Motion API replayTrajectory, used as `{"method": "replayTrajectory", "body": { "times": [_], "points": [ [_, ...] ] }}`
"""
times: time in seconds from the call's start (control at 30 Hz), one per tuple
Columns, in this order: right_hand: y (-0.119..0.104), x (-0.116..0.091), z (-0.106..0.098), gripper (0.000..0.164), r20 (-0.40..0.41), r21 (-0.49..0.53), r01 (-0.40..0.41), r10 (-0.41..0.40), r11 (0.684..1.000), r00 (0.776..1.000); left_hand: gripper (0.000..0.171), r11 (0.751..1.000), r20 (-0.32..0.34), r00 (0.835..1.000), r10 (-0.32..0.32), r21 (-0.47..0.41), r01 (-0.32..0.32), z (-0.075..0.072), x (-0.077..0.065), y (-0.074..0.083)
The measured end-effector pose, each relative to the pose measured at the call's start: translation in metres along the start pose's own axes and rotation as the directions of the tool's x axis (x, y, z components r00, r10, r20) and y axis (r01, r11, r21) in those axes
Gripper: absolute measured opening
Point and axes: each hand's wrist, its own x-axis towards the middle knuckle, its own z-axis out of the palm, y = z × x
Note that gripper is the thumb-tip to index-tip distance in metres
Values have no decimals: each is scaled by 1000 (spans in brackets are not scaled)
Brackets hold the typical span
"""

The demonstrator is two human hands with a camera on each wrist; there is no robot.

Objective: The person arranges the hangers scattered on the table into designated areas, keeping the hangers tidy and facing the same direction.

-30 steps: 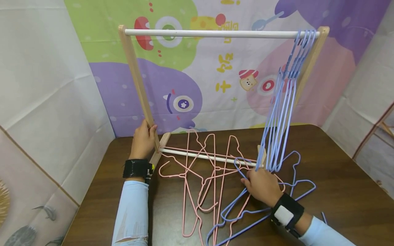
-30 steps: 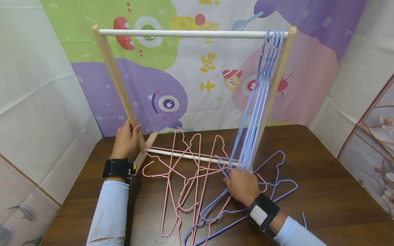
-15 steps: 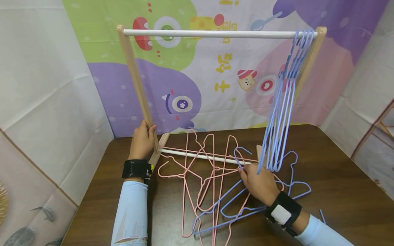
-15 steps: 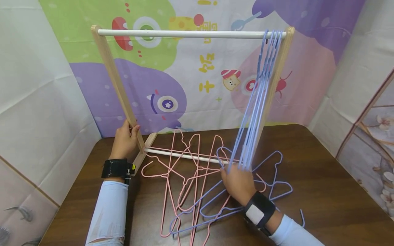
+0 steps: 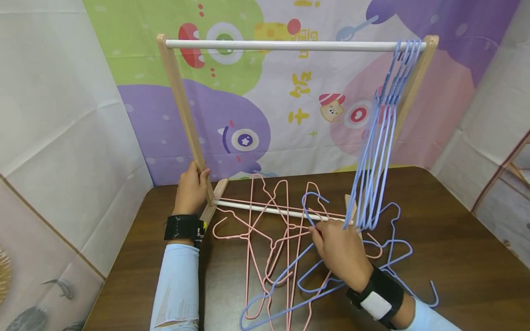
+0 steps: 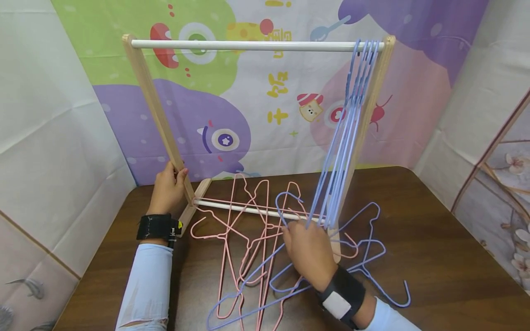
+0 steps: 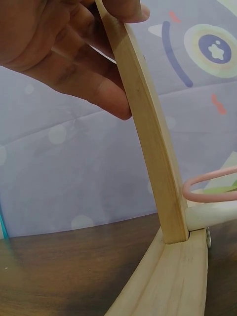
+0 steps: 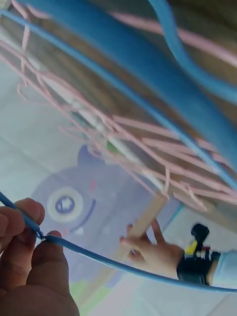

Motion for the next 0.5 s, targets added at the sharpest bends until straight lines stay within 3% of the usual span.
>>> {"method": "replayTrajectory", "body": {
  "times": [0.23,0.5],
  "points": [
    [-19,3,-13,33,-58,55,27,-24,998,998,30,1000,-3,1000,6,-2,-6,0,1,0],
    [-40,12,-26,21,-178,160,100,-71,982,981,30,1000,3,1000,0,-9,0,1,1,-1]
  ]
}}
